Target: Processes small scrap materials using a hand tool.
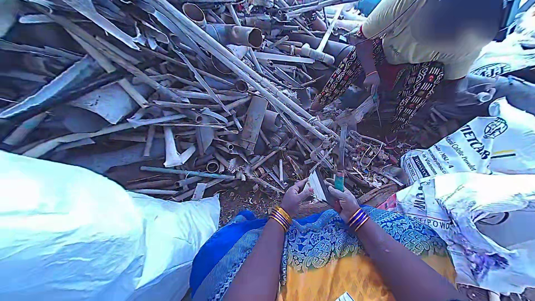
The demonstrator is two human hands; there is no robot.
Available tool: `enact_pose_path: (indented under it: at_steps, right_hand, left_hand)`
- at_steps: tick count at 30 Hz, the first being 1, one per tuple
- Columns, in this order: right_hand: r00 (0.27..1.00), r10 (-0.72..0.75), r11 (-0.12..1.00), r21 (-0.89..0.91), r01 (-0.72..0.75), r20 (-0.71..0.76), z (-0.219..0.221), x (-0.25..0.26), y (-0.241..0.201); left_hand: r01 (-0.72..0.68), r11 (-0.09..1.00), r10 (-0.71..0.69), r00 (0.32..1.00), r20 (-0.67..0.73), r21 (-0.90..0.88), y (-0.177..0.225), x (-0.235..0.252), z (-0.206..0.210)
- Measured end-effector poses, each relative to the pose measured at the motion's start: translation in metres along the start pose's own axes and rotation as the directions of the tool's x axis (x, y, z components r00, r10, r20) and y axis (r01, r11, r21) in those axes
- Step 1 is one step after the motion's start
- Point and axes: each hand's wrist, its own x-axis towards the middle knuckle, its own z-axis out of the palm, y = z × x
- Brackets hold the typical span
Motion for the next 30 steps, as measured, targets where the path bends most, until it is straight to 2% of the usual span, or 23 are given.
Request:
enact_pose_path:
  at_steps: [2, 3, 6, 8, 10, 13, 15, 17, 20, 23, 27, 30]
  right_hand:
    - [0.988, 0.077, 0.985, 0.144, -0.096, 0.131, 0.0, -0.002, 0.002]
    - [0.978, 0.103, 0.974, 0.181, -0.136, 0.181, 0.001, -0.003, 0.0]
    - [0.966, 0.15, 0.962, 0.194, -0.192, 0.211, -0.004, 0.009, -0.005]
    - [0.978, 0.144, 0.973, 0.158, -0.167, 0.148, -0.006, 0.022, -0.001]
    - [0.99, 0.115, 0.986, 0.109, -0.124, 0.08, -0.004, 0.031, -0.001]
    - [0.993, 0.068, 0.997, 0.026, -0.071, 0.101, -0.01, 0.042, -0.007]
    - [0.993, 0.05, 0.998, -0.032, -0.047, 0.109, -0.013, 0.048, -0.007]
    - [0.993, 0.047, 0.993, -0.115, -0.035, 0.106, -0.014, 0.053, -0.005]
    - [0.994, 0.063, 0.975, -0.22, -0.041, 0.092, -0.015, 0.058, -0.004]
    - [0.992, 0.087, 0.966, -0.251, -0.062, 0.09, -0.016, 0.061, -0.005]
    - [0.991, 0.118, 0.965, -0.245, -0.098, 0.068, -0.013, 0.059, -0.007]
    - [0.99, 0.128, 0.956, -0.274, -0.105, 0.066, -0.015, 0.059, -0.007]
  left_hand:
    - [0.041, 0.998, -0.038, 0.997, 0.068, -0.043, -0.002, 0.003, -0.001]
    - [0.072, 0.997, -0.071, 0.993, 0.091, -0.003, -0.001, 0.006, 0.001]
    - [0.121, 0.938, -0.156, 0.984, 0.087, 0.324, 0.009, 0.019, 0.002]
    - [0.101, 0.848, -0.153, 0.987, 0.058, 0.52, 0.014, 0.028, 0.003]
    - [0.041, 0.774, -0.092, 0.995, 0.048, 0.632, 0.011, 0.036, 0.003]
    - [-0.119, 0.67, 0.091, 0.993, 0.078, 0.733, 0.001, 0.047, 0.001]
    - [-0.231, 0.666, 0.254, 0.964, 0.077, 0.709, -0.011, 0.055, -0.002]
    - [-0.291, 0.673, 0.343, 0.937, 0.061, 0.68, -0.019, 0.061, -0.003]
    - [-0.286, 0.674, 0.364, 0.931, 0.03, 0.681, -0.021, 0.064, -0.003]
    - [-0.248, 0.644, 0.366, 0.931, -0.007, 0.724, -0.02, 0.065, -0.001]
    - [-0.255, 0.523, 0.43, 0.903, 0.007, 0.813, -0.021, 0.063, 0.002]
    - [-0.282, 0.366, 0.488, 0.87, 0.075, 0.887, -0.025, 0.062, 0.003]
